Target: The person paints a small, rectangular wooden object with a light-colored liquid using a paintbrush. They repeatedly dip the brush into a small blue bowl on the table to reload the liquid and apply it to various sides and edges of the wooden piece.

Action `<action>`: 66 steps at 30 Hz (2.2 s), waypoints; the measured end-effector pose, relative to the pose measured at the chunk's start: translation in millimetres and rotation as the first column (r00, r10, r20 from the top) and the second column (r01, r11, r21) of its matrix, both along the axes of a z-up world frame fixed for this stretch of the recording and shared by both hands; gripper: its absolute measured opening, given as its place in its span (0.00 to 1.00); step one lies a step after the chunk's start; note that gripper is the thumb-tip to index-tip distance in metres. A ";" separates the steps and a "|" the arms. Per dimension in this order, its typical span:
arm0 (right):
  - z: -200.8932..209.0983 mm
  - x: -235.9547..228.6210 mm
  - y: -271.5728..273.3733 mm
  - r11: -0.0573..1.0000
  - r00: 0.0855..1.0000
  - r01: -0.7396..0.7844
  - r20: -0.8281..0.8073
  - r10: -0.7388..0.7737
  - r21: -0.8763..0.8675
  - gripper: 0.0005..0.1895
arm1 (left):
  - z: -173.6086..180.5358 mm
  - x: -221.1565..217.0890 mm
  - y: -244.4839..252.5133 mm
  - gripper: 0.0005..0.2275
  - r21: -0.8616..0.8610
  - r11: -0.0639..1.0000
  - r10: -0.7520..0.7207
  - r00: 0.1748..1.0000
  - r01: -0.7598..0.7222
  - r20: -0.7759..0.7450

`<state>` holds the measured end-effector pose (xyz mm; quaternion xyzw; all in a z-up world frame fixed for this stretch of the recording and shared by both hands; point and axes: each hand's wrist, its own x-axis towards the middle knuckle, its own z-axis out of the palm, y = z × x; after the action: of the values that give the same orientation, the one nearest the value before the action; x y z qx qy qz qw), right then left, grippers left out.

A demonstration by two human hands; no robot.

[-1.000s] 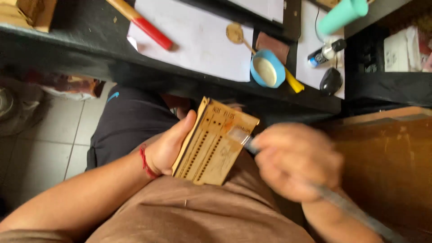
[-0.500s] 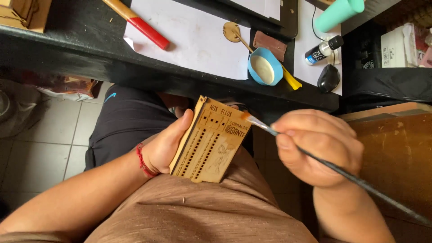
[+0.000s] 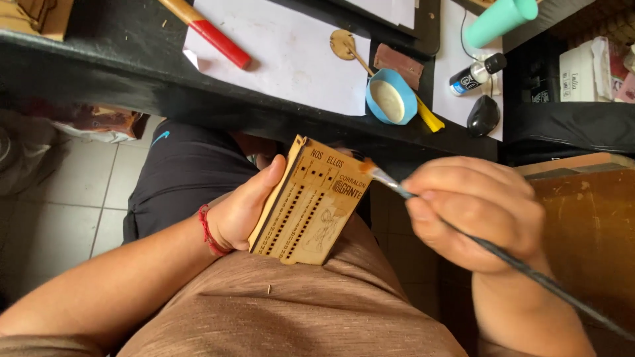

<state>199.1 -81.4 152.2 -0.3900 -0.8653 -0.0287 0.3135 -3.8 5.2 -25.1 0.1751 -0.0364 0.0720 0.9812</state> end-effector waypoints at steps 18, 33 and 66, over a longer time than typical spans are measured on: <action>-31.6 -5.7 -33.1 0.932 0.916 0.355 -0.231 -0.329 0.080 0.13 | 1.1 3.1 -1.7 0.44 -0.037 0.998 -0.056 0.998 0.056 0.004; -40.2 16.4 -28.2 0.957 0.967 0.222 -0.166 -0.193 0.184 0.08 | -0.7 1.5 -3.9 0.45 -0.047 0.996 -0.079 0.995 0.077 -0.053; -40.5 8.3 -29.5 0.959 0.963 0.238 -0.167 -0.213 0.153 0.11 | 18.1 1.6 -1.1 0.41 -0.031 0.999 0.007 0.998 -0.005 0.059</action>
<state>207.3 -110.9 111.7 -0.4590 -0.7834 -0.1093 0.4044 -2.2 4.1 -7.0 0.1576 -0.0636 0.0806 0.9821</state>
